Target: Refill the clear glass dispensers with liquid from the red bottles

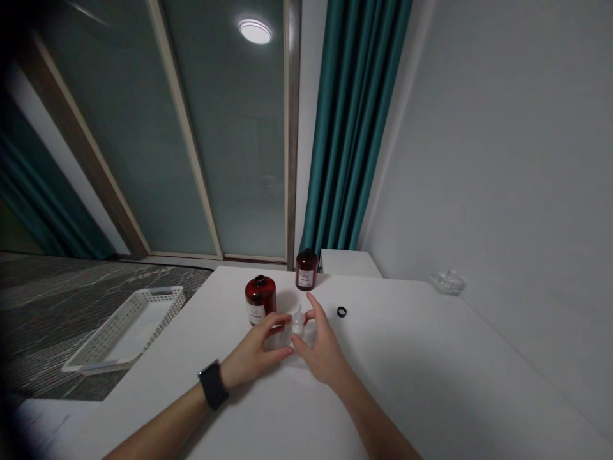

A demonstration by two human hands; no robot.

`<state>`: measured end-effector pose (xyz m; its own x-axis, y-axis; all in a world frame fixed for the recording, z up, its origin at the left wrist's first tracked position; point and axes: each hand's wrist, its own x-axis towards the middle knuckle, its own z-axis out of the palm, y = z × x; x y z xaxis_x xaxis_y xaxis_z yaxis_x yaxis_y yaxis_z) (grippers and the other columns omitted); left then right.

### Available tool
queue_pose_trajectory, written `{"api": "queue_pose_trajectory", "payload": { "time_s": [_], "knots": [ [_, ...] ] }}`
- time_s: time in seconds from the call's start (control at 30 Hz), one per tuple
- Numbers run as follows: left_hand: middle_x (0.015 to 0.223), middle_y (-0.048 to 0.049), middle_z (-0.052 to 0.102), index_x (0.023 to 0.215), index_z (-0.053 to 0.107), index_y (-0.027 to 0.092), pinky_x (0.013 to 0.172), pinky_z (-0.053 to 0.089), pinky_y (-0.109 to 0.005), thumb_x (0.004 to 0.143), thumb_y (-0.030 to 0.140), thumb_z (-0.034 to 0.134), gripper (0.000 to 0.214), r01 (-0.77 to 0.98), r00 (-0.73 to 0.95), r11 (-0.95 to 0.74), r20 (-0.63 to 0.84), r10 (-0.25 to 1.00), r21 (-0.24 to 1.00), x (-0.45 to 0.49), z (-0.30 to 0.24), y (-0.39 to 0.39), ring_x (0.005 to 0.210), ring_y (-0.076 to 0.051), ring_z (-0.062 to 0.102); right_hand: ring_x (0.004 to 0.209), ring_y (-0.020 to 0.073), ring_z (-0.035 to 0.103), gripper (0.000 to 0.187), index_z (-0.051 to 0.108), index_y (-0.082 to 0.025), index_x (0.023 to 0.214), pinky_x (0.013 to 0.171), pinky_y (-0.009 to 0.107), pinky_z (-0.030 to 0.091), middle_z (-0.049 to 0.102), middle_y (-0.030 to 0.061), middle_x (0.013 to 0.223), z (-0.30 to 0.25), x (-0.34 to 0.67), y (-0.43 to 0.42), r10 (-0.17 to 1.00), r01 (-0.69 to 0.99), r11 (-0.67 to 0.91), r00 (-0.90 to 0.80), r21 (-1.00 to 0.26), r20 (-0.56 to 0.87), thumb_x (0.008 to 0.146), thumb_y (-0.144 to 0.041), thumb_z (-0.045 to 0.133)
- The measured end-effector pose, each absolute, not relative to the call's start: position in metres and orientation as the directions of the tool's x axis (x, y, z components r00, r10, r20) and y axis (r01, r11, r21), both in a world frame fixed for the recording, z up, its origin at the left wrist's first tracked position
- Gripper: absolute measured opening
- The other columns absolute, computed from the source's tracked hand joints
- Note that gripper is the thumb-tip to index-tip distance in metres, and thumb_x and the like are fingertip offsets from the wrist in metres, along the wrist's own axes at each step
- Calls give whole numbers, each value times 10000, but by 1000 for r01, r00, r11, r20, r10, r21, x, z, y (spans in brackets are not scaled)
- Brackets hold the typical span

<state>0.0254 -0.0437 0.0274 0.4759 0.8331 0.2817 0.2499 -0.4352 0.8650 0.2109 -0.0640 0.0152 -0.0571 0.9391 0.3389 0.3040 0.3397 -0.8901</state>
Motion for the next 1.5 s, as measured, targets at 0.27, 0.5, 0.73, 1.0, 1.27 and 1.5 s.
{"api": "queue_pose_trajectory", "payload": {
  "time_s": [0.27, 0.5, 0.73, 1.0, 1.27, 1.5],
  "knots": [
    [1196, -110, 625, 1236, 572, 188, 1021, 503, -430, 783, 231, 750, 489, 226, 477, -440, 295, 828, 869, 25, 23, -42, 1127, -258, 604, 1070, 219, 585, 740, 241, -265, 1510, 1060, 454, 400, 583, 58, 1125, 17, 212, -67, 912, 291, 409, -112, -865, 394, 849, -179, 562],
    [1204, -114, 627, 1219, 582, 177, 1033, 493, -429, 775, 218, 746, 475, 238, 476, -435, 286, 831, 868, 25, 27, -44, 1124, -260, 612, 1045, 215, 594, 735, 238, -257, 1507, 1039, 447, 412, 595, 59, 1115, 16, 211, -66, 926, 299, 376, -108, -877, 361, 848, -184, 557],
    [1204, -112, 631, 1212, 590, 188, 1027, 497, -426, 778, 235, 742, 462, 236, 474, -441, 293, 830, 866, 25, 25, -43, 1132, -265, 610, 1074, 220, 581, 706, 327, -243, 1475, 1046, 435, 416, 584, 65, 1145, 16, 211, -67, 924, 317, 379, -77, -869, 375, 827, -219, 606],
    [1208, -109, 632, 1224, 588, 192, 1017, 498, -421, 773, 238, 749, 481, 262, 476, -456, 297, 828, 851, 24, 26, -43, 1133, -268, 607, 1096, 249, 601, 636, 375, -262, 1464, 1024, 459, 444, 615, 93, 1172, 16, 213, -66, 928, 307, 355, -7, -883, 371, 873, -305, 608],
    [1204, -107, 633, 1221, 584, 193, 1021, 486, -442, 774, 256, 750, 481, 269, 476, -448, 287, 831, 852, 24, 26, -43, 1126, -272, 609, 1323, 247, 478, 513, 418, -312, 1441, 1128, 441, 370, 491, 80, 1449, 9, 212, -65, 862, 290, 474, 39, -831, 505, 948, -334, 558],
    [1209, -106, 624, 1209, 575, 191, 1036, 479, -457, 770, 244, 752, 476, 257, 473, -435, 280, 835, 863, 24, 25, -44, 1142, -271, 598, 1218, 249, 553, 409, 532, -265, 1338, 1067, 434, 432, 589, 96, 1309, 15, 212, -65, 802, 313, 530, 116, -788, 586, 935, -313, 578]
  ]
}}
